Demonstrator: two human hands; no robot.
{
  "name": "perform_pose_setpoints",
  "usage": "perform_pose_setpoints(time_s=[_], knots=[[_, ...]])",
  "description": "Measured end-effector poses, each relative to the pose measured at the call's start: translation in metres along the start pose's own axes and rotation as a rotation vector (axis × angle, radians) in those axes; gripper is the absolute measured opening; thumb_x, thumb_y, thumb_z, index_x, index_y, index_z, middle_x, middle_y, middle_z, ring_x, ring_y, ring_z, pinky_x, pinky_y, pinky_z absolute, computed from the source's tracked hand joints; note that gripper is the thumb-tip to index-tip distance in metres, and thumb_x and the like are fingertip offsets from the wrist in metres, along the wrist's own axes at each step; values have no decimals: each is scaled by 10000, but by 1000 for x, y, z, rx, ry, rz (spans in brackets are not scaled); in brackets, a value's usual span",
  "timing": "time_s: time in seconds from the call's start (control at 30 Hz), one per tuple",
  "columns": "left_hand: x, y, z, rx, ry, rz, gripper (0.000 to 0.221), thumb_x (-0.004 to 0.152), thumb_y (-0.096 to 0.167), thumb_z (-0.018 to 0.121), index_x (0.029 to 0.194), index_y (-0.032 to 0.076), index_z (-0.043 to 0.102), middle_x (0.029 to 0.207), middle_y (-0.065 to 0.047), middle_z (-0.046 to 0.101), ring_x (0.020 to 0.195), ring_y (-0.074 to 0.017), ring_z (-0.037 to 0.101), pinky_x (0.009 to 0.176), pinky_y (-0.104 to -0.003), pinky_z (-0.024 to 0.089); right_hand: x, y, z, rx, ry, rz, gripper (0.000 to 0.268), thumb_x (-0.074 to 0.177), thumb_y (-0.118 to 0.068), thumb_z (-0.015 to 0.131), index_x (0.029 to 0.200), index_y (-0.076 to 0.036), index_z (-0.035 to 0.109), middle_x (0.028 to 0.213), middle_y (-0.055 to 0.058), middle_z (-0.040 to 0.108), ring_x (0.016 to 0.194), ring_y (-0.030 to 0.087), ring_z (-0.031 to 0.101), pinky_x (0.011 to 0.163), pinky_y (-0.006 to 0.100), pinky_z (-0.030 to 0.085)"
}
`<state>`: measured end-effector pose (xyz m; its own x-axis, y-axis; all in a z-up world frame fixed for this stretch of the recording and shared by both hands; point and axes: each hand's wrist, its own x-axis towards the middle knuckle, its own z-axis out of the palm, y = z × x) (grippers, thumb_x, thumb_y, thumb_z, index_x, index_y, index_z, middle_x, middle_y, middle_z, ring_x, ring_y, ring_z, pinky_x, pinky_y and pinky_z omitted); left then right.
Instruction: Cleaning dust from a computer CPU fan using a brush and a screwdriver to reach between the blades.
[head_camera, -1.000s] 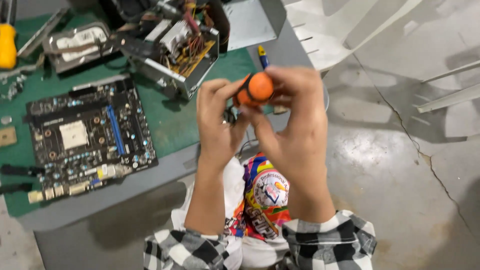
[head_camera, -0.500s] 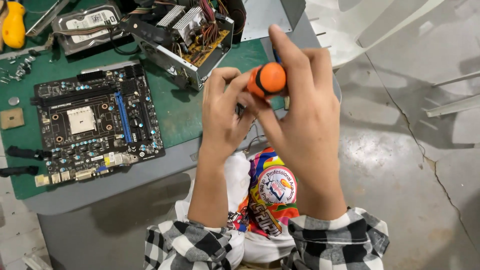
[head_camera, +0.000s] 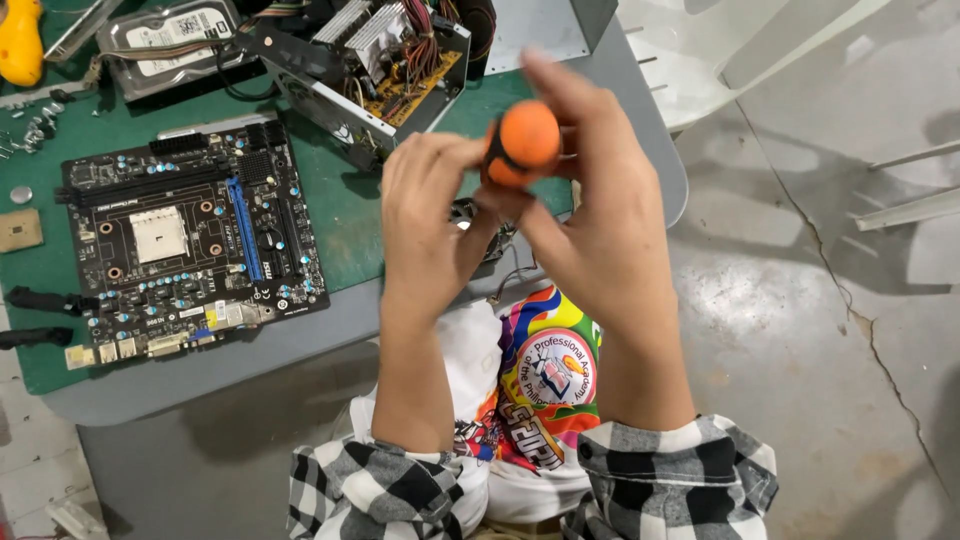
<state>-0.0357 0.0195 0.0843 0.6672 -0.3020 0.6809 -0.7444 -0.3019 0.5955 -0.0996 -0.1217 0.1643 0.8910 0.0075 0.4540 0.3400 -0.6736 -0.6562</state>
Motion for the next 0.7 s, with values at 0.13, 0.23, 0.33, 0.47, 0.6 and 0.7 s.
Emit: perform_pose_setpoints(time_s=[0.13, 0.23, 0.33, 0.47, 0.6, 0.7], knots=[[-9, -16, -5, -34, -238, -66, 476, 1146, 329, 478, 1573, 145, 379, 1599, -75, 493, 1514, -333, 489, 1257, -602, 326, -8, 11, -2, 93, -32, -90, 668, 1178, 45, 477, 1688, -186, 111, 1744, 236, 474, 1569, 326, 671, 1295, 352, 571], [-15, -30, 11, -139, -162, -28, 443, 1033, 34, 575, 1464, 59, 479, 1438, -105, 617, 1276, -364, 644, 1261, -591, 334, -1, 12, -3, 127, -212, -74, 781, 1157, -114, 576, 1659, -101, -22, 1805, 288, 219, 1743, 369, 238, 1401, 417, 298], [-6, -15, 17, -109, -3, -64, 189, 968, 111, 693, 1128, 105, 593, 1018, 3, 693, 931, -220, 666, 1154, -541, 397, -3, 7, 7, -139, -116, 58, 1008, 989, -388, 827, 1671, -210, 106, 1534, 160, 381, 1189, 328, 623, 850, 407, 564], [-7, -10, 13, -87, 51, -104, 194, 922, 90, 654, 1075, 143, 547, 1070, 26, 639, 943, -231, 630, 1156, -596, 388, -3, 13, 13, -159, 26, -38, 621, 1037, -271, 784, 1516, -108, 424, 1245, 112, 566, 1141, 296, 591, 886, 367, 485], [-10, -22, 5, -228, -130, -54, 407, 1080, 212, 562, 1460, 107, 463, 1439, -93, 614, 1296, -349, 630, 1231, -575, 368, -3, 13, 7, -52, -19, 0, 750, 1120, -59, 641, 1676, -158, 147, 1587, 99, 548, 1436, 289, 693, 1151, 332, 530], [-2, -11, -1, -310, -57, -72, 318, 1108, 333, 490, 1287, 78, 554, 1246, -85, 591, 1092, -278, 600, 1031, -426, 443, 2, 8, 5, -18, -155, 21, 676, 1118, -290, 500, 1660, -99, 143, 1757, 152, 260, 1625, 342, 371, 1257, 416, 420]])
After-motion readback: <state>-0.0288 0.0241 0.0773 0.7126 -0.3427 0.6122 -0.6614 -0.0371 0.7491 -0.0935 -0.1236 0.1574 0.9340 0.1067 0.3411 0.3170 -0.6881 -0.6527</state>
